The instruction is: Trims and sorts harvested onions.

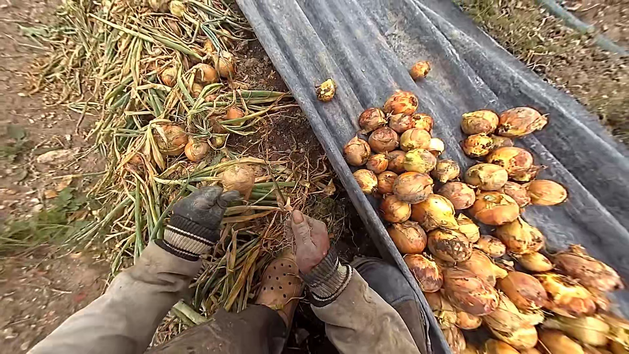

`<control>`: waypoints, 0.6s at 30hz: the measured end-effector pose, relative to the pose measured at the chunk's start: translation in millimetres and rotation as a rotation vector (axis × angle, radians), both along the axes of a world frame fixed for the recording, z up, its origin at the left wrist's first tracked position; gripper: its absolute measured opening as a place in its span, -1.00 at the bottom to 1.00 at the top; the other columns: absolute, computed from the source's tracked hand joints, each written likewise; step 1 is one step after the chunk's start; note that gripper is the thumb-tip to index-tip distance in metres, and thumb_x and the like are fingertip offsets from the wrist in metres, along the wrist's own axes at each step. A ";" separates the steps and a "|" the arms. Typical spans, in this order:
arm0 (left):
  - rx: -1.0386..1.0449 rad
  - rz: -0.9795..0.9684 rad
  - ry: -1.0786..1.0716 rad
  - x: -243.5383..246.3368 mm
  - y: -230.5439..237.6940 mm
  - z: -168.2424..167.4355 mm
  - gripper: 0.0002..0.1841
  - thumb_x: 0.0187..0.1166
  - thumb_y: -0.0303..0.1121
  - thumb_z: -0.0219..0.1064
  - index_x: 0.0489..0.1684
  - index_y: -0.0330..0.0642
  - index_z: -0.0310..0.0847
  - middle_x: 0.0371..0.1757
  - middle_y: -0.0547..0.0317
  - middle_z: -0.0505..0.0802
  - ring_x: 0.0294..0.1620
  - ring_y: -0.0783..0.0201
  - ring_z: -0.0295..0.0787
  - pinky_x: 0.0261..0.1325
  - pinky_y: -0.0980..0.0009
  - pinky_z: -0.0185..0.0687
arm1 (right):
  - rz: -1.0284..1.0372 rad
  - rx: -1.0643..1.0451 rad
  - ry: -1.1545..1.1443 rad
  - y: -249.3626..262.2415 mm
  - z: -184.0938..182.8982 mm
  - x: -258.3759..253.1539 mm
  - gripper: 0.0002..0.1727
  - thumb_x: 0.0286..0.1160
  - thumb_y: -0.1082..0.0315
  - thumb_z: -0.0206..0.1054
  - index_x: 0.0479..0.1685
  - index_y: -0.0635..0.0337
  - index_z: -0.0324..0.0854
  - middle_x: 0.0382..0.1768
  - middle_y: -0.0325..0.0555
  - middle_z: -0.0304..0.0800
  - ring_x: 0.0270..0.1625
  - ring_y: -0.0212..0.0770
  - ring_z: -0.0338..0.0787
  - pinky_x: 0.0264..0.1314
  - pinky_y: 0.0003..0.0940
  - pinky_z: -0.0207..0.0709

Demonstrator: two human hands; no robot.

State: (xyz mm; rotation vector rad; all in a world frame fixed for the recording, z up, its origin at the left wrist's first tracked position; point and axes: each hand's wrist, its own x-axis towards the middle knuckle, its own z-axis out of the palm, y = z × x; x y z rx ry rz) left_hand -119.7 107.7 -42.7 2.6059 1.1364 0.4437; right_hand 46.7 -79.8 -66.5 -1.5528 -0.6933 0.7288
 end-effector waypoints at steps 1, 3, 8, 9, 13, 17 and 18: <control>-0.018 0.077 -0.007 -6.1 14.9 -2.2 -0.47 0.76 0.11 0.18 -0.20 -0.20 0.85 -0.17 -0.10 0.91 -0.10 -0.08 0.89 0.02 -0.25 0.73 | 0.012 -0.021 -0.003 -3.8 -1.0 -0.5 -0.31 0.78 -0.24 -0.14 -0.64 0.00 0.56 -0.75 -0.40 0.42 -0.65 -0.48 0.47 -0.57 -0.41 0.43; -0.041 0.086 -0.027 -3.4 27.8 9.5 -0.45 0.74 0.09 0.20 -0.38 -0.27 0.72 -0.35 -0.12 0.82 -0.30 -0.08 0.80 -0.21 -0.24 0.64 | 0.221 -0.294 -0.041 -3.7 -2.4 7.8 -0.15 0.68 -0.44 -0.24 -0.28 0.12 0.72 -0.53 -0.12 0.67 -0.41 -0.21 0.70 -0.25 -0.13 0.63; -0.379 -0.552 0.379 51.8 -20.4 39.0 -0.61 0.73 0.05 0.22 -0.29 -0.03 0.79 -0.34 0.21 0.82 -0.21 0.24 0.79 -0.01 0.12 0.71 | 0.351 -0.603 0.185 18.9 -13.6 14.1 -0.17 0.72 -0.36 -0.18 0.14 0.23 0.73 -0.14 0.08 0.82 -0.07 -0.03 0.79 0.12 0.03 0.63; -0.459 -0.598 0.458 67.3 -24.7 37.6 -0.58 0.78 0.07 0.15 -0.19 -0.03 0.78 -0.31 0.18 0.82 -0.20 0.21 0.79 -0.03 0.10 0.69 | 0.209 -0.532 0.299 17.6 -15.8 19.0 -0.23 0.83 -0.24 -0.25 -0.21 0.25 0.67 -0.50 -0.05 0.64 -0.48 -0.16 0.63 -0.34 -0.14 0.59; -0.232 -0.357 0.661 113.3 46.2 29.3 -0.67 0.80 -0.06 0.15 0.03 0.00 0.82 -0.01 0.05 0.90 0.09 -0.01 0.86 0.16 -0.14 0.72 | -0.251 -0.102 0.486 5.3 2.4 56.3 -0.26 0.84 -0.17 -0.43 -0.52 0.11 0.46 -0.83 -0.32 0.35 -0.87 -0.39 0.33 -0.85 -0.42 0.35; 0.016 -0.043 0.881 80.0 149.8 4.5 -0.78 0.42 -0.32 0.46 -0.02 -0.07 0.86 0.05 -0.16 0.86 0.16 -0.26 0.79 0.05 -0.32 0.71 | -0.447 0.078 0.246 -5.1 10.8 85.1 -0.33 0.79 -0.29 -0.35 -0.21 0.05 0.47 -0.72 -0.40 0.44 -0.81 -0.43 0.44 -0.79 -0.45 0.49; 0.046 -0.018 0.927 67.8 168.8 0.5 -0.72 0.38 -0.31 0.51 0.05 -0.05 0.86 0.13 -0.17 0.84 0.23 -0.28 0.76 0.11 -0.32 0.69 | -0.382 -0.004 0.113 -5.5 3.9 76.0 -0.37 0.74 -0.26 -0.13 -0.10 0.17 0.49 -0.67 -0.37 0.47 -0.75 -0.42 0.49 -0.71 -0.43 0.55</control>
